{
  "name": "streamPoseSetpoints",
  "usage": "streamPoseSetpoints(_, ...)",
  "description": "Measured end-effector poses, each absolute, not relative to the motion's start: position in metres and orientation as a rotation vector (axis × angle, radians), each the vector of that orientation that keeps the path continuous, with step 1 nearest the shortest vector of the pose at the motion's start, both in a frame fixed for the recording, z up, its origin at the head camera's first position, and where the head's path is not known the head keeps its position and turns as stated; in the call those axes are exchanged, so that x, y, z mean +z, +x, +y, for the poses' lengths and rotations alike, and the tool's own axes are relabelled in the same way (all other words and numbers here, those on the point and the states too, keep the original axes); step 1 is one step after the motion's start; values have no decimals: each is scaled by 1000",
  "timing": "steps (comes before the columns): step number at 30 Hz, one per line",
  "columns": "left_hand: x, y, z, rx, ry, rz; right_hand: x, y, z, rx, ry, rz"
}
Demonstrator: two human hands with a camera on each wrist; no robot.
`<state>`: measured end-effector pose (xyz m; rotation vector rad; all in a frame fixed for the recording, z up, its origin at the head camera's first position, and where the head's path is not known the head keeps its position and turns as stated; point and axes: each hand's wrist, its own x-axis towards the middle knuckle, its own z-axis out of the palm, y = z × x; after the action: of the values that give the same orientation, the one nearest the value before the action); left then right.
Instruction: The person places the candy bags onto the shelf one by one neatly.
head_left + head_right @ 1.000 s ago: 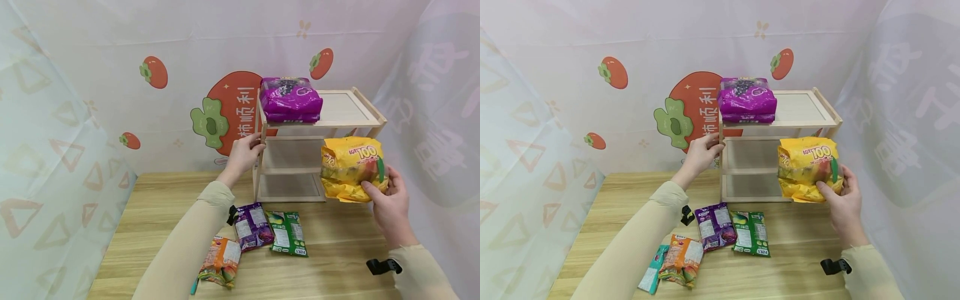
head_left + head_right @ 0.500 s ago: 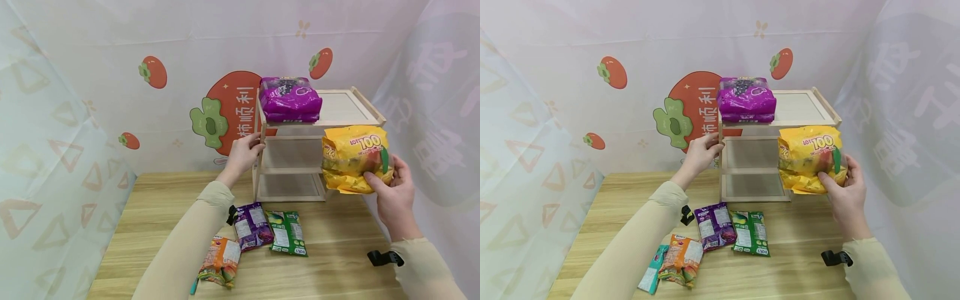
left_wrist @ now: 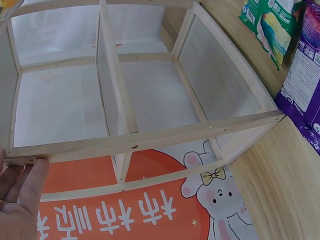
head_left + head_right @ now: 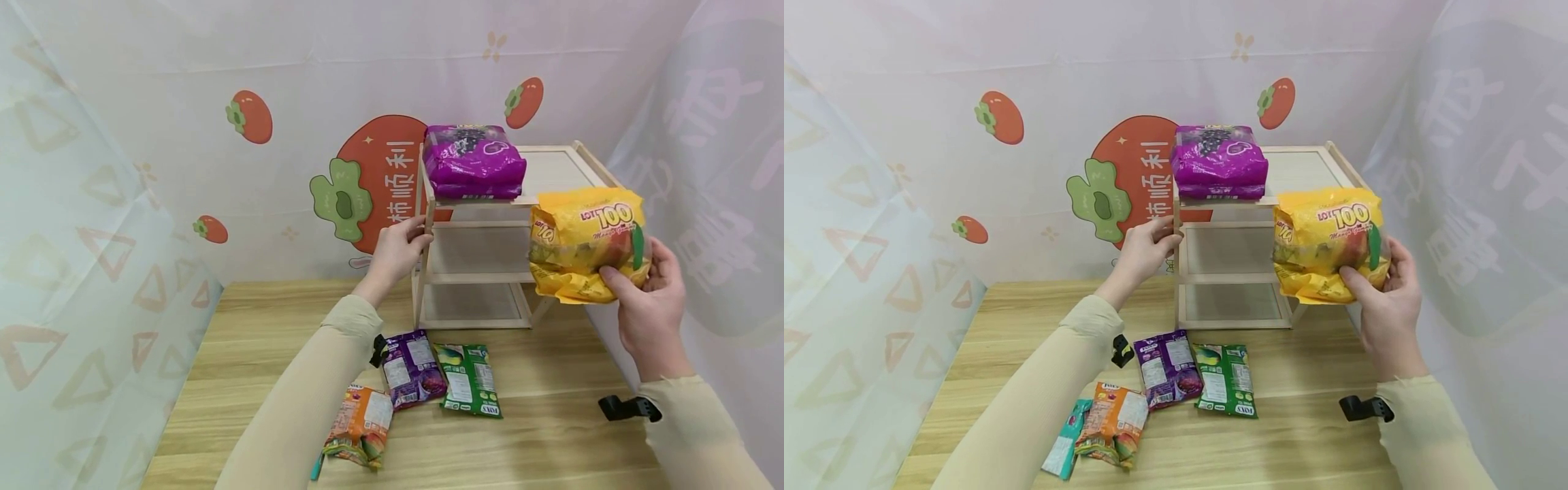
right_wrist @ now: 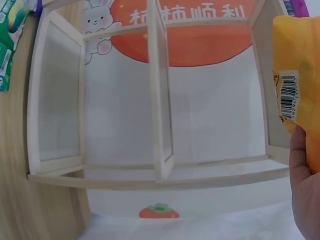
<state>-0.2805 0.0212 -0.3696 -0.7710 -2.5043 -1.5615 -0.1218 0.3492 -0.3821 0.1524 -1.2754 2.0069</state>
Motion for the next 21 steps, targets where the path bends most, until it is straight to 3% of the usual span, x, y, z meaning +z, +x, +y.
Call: streamPoseSetpoints(21,-370,-281,21,-1611,-756,-2509,-353,-138,348,2091,181,-1192)
